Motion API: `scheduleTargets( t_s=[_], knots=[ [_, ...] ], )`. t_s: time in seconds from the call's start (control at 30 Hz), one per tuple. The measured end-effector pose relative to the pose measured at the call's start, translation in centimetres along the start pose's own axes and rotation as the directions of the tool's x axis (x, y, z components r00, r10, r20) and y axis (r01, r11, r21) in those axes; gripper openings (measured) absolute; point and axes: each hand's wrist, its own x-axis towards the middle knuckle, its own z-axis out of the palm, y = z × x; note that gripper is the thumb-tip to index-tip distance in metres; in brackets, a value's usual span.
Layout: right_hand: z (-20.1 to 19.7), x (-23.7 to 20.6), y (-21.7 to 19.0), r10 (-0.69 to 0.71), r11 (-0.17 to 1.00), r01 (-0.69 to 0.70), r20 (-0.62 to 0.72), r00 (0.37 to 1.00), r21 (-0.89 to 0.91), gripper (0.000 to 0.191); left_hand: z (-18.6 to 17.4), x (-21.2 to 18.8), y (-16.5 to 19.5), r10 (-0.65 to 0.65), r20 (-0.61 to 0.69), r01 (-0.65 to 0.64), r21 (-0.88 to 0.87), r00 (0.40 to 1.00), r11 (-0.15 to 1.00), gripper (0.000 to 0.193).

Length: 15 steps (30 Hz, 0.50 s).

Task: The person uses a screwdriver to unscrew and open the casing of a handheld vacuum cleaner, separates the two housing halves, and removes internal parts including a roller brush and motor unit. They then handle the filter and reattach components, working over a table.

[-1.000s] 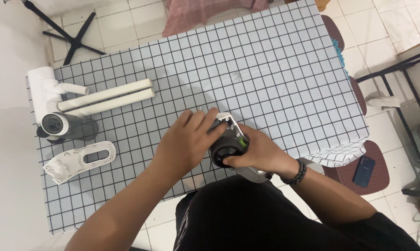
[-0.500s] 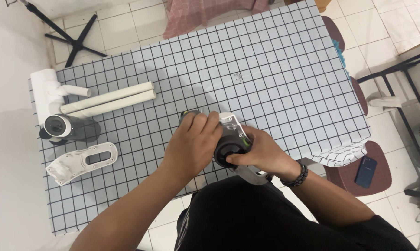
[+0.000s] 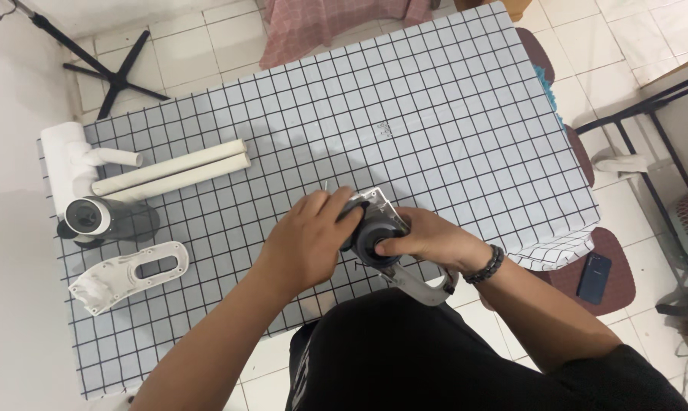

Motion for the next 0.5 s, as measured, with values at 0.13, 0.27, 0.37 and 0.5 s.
scheduleTargets(
  t_s=[0.13,0.27,0.37,0.5],
  knots=[
    [0.3,-0.3,-0.8,0.026,0.996,-0.028,-0.016,1.000,-0.088,0.053,-0.1,-0.6,-0.7,-0.103,0.045,0.109,-0.177,0.994,0.978,0.052],
    [0.3,-0.6,-1.8,0.016,0.980,-0.019,-0.015,1.000,-0.200,0.056,1.1,-0.4,-0.4,-0.062,0.006,0.062,0.065,0.998,0.996,0.045],
    [0.2,-0.9,-2.7,0.025,0.959,-0.020,0.014,1.000,-0.282,0.063,1.4,-0.4,-0.4,0.006,-0.035,-0.003,0.091,0.999,0.996,0.044],
    [0.1,-1.1,-3.3,-0.020,0.927,0.038,0.053,0.998,-0.372,0.072,1.1,-0.3,-1.4,-0.209,0.121,0.233,-0.251,0.971,0.939,0.045]
  ],
)
